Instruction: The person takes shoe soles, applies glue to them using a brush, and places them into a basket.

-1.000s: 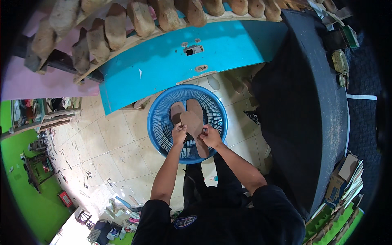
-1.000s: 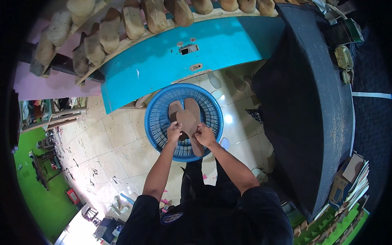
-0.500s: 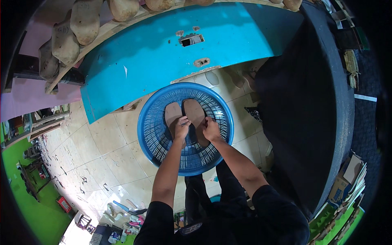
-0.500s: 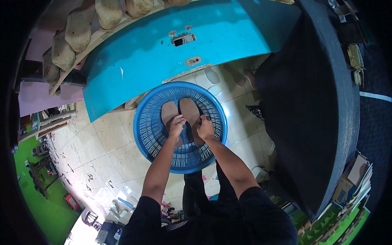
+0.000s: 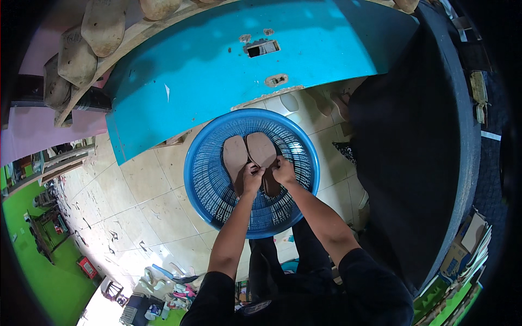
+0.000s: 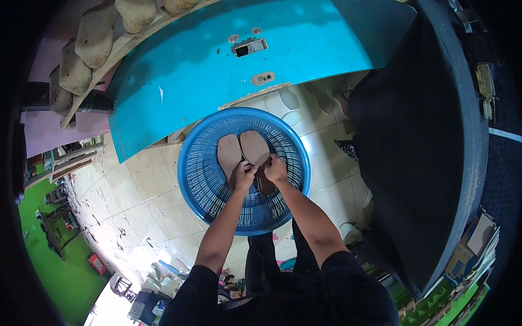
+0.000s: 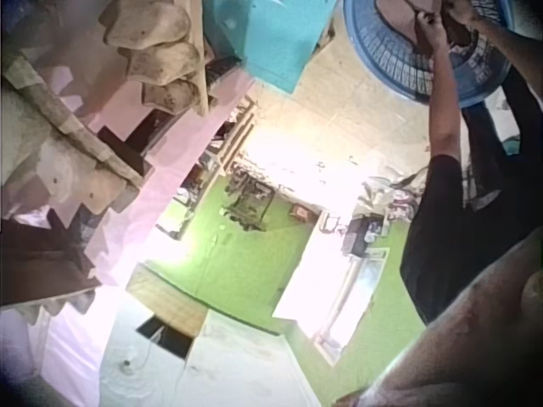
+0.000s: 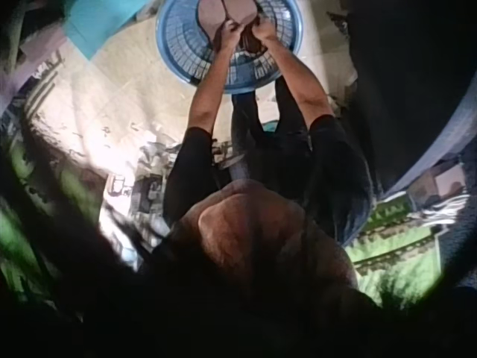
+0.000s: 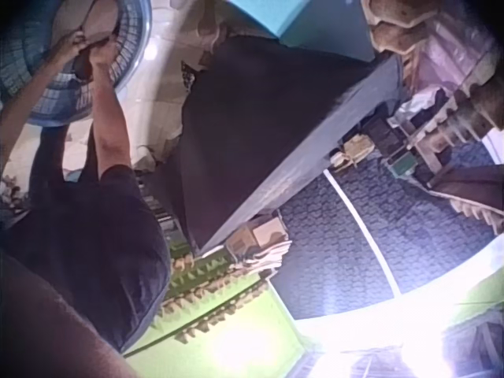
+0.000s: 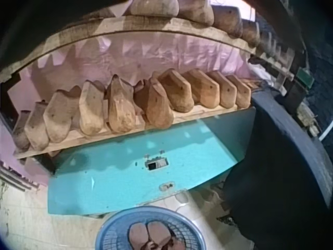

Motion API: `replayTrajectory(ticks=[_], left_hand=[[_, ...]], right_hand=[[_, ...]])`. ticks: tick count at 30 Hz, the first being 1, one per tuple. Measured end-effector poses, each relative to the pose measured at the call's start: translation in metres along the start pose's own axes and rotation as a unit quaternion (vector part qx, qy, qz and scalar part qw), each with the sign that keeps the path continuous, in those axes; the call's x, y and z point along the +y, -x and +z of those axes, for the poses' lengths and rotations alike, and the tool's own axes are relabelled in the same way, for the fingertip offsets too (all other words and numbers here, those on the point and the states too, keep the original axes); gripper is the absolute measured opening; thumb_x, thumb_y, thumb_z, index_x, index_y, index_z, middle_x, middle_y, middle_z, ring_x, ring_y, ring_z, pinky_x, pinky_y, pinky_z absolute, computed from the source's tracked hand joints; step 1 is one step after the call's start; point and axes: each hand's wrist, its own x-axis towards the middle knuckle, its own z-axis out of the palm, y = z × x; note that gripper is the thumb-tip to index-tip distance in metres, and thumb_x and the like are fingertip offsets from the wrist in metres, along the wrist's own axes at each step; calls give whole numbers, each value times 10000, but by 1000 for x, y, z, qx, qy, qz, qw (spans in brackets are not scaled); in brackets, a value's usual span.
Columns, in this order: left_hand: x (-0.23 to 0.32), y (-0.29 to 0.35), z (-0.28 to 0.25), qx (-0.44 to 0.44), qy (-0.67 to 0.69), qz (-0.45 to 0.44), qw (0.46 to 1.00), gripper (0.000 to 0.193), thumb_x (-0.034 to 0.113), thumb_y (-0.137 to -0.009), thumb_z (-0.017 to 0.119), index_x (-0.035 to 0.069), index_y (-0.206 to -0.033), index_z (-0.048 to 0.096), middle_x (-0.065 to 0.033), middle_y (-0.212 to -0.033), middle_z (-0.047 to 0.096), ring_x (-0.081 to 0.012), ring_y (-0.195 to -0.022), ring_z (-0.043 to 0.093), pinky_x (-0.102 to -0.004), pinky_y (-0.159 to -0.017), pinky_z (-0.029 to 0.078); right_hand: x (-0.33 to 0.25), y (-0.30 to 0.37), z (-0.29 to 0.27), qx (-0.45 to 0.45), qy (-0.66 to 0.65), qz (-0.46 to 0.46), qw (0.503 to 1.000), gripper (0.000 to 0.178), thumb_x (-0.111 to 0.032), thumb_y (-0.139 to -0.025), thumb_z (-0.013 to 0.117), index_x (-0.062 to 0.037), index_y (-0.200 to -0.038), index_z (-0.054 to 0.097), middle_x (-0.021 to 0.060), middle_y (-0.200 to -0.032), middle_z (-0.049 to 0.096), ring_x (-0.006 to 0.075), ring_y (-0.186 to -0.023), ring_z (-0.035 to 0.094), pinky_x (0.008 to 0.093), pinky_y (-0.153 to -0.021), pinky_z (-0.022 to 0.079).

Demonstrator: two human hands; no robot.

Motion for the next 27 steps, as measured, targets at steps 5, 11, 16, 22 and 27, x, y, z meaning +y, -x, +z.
replayTrajectory(ticks=[5,11,16,22,27], left_hand=[[-8,-7,-2,37,-129,88,987,421,156,-838,737,-8,-1183,560,-177,-1104,657,-268,-1011,645,-371,-883,503],[-1,-9,1,62,-267,109,955,421,216,-807,768,-12,-1110,587,-200,-995,691,-341,-947,671,-408,-853,516],[0,-8,-4,106,-317,147,931,379,235,-788,779,0,-1036,617,-205,-958,693,-363,-922,673,-432,-838,521],[3,-7,4,115,-306,137,935,337,235,-772,784,-1,-959,633,-192,-912,700,-363,-875,682,-432,-816,527],[-5,-15,2,130,-310,150,930,273,220,-772,777,0,-882,659,-198,-888,709,-361,-825,689,-429,-789,533]], right_hand=[[3,1,10,3,6,24,1000,455,-28,-760,634,16,-1207,559,281,-1048,664,409,-1043,637,449,-930,508],[4,-2,19,56,13,25,998,359,-16,-754,660,37,-1101,589,245,-957,684,400,-941,664,450,-859,529],[-21,12,18,79,75,6,994,314,-33,-811,615,29,-1108,530,295,-1059,622,474,-990,624,525,-865,519],[-6,8,4,33,78,31,996,323,-82,-826,658,9,-1113,544,278,-956,650,466,-911,642,517,-807,532],[-18,8,6,0,163,20,986,239,-164,-863,596,-9,-1045,607,260,-926,681,440,-888,669,500,-814,547]])
